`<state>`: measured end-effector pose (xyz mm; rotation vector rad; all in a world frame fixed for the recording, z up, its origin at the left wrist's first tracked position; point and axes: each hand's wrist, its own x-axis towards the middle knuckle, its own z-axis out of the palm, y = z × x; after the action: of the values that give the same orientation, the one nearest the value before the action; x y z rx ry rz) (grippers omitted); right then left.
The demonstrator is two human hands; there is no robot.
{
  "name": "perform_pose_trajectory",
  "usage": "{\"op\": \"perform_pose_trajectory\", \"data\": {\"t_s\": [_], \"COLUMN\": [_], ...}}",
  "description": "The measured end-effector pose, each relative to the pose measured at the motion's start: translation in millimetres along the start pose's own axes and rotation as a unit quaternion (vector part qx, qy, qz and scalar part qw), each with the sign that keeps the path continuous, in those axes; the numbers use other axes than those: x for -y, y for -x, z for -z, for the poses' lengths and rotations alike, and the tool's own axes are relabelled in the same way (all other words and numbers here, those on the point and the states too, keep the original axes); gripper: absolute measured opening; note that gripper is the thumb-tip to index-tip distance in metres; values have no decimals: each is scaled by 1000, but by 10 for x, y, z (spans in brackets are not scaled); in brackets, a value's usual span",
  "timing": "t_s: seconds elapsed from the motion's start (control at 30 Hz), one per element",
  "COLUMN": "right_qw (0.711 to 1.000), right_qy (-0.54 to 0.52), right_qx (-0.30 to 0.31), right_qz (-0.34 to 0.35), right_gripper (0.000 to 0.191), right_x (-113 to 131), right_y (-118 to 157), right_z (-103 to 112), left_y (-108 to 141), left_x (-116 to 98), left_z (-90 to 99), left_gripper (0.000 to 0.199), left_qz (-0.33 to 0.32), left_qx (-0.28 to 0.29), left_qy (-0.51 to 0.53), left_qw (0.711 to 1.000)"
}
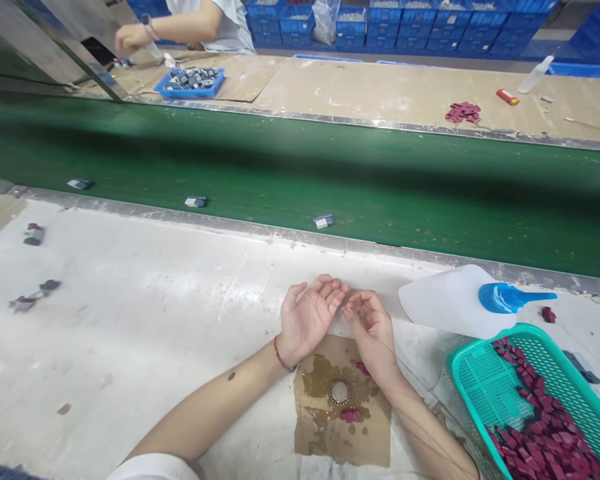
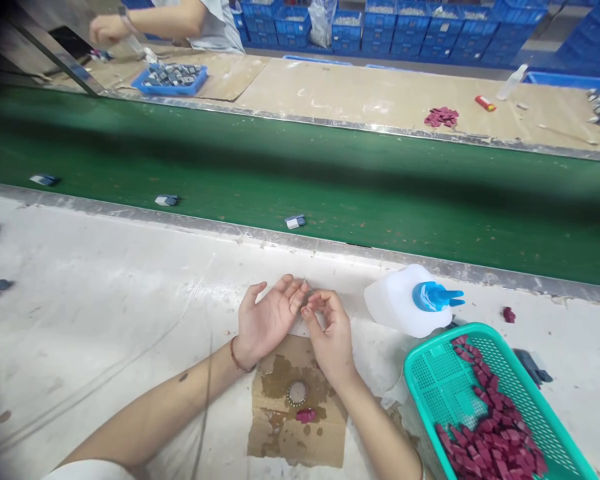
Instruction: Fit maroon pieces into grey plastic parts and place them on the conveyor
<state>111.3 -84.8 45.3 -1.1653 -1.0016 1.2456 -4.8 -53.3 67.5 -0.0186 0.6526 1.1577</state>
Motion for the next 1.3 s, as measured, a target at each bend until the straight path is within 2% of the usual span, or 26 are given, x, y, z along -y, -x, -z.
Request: {"op": "perform_pose_trajectory", "data": {"t_s": [0.07, 0.17, 0.33, 0.57, 0.7, 0.8, 0.83, 0.87, 0.9, 0.93, 1.0, 1.03, 1.07, 1.1, 1.13, 1.17, 1.23, 1.3], "right_qw": [1000, 998, 998, 999, 999, 1000, 999, 997, 993, 989, 971, 955, 932, 902, 869, 836, 776, 745], "right_qy": [25, 55, 61, 19, -13, 19, 40, 67, 99, 136, 224, 277, 337, 397, 455, 508, 592, 639], "right_qx": [1, 11, 27, 38, 31, -2, -18, -32, -41, -45, -50, -68, -96, -140, -174, -197, -213, -191], "right_qz": [11, 27, 20, 0, -1, 17, 26, 34, 41, 47, 61, 81, 91, 96, 82, 66, 41, 24], "right_gripper": [12, 17, 6, 1, 3, 3, 4, 7, 9, 12, 15, 16, 15, 15, 15, 18, 25, 28], "right_x": [-8, -6, 38, 71, 84, 199, 267, 347, 435, 526, 692, 758, 809, 845, 867, 874, 854, 799], "right_y": [3, 4, 5, 12, 25, 77, 116, 168, 236, 316, 504, 599, 688, 763, 822, 860, 876, 829], "right_z": [17, 31, 25, 30, 9, -4, 5, 28, 71, 138, 357, 507, 677, 861, 1046, 1223, 1512, 1683], "left_y": [-7, -5, 0, 43, 111, 57, -1, -78, -175, -286, -528, -648, -759, -858, -942, -1009, -1101, -1148], "left_x": [-26, -40, -61, -83, -69, -121, -155, -197, -242, -289, -369, -394, -406, -402, -386, -359, -291, -228], "left_z": [-12, -23, -43, -89, -133, -204, -241, -284, -332, -382, -473, -508, -535, -552, -563, -569, -579, -599], "left_gripper": [22, 29, 39, 39, 32, 19, 15, 11, 8, 6, 13, 20, 26, 30, 33, 33, 26, 12], "left_qz": [20, 28, 35, 48, 48, 48, 24, -23, -92, -174, -313, -350, -367, -371, -364, -352, -324, -304], "left_qx": [-31, -35, -35, -36, -34, 22, 50, 78, 102, 115, 113, 107, 104, 104, 107, 112, 122, 128], "left_qy": [35, 62, 75, 55, 15, -92, -153, -231, -322, -418, -592, -655, -702, -736, -758, -770, -770, -754], "left_qw": [999, 997, 996, 997, 998, 994, 987, 969, 937, 884, 734, 661, 601, 557, 530, 521, 536, 568]}}
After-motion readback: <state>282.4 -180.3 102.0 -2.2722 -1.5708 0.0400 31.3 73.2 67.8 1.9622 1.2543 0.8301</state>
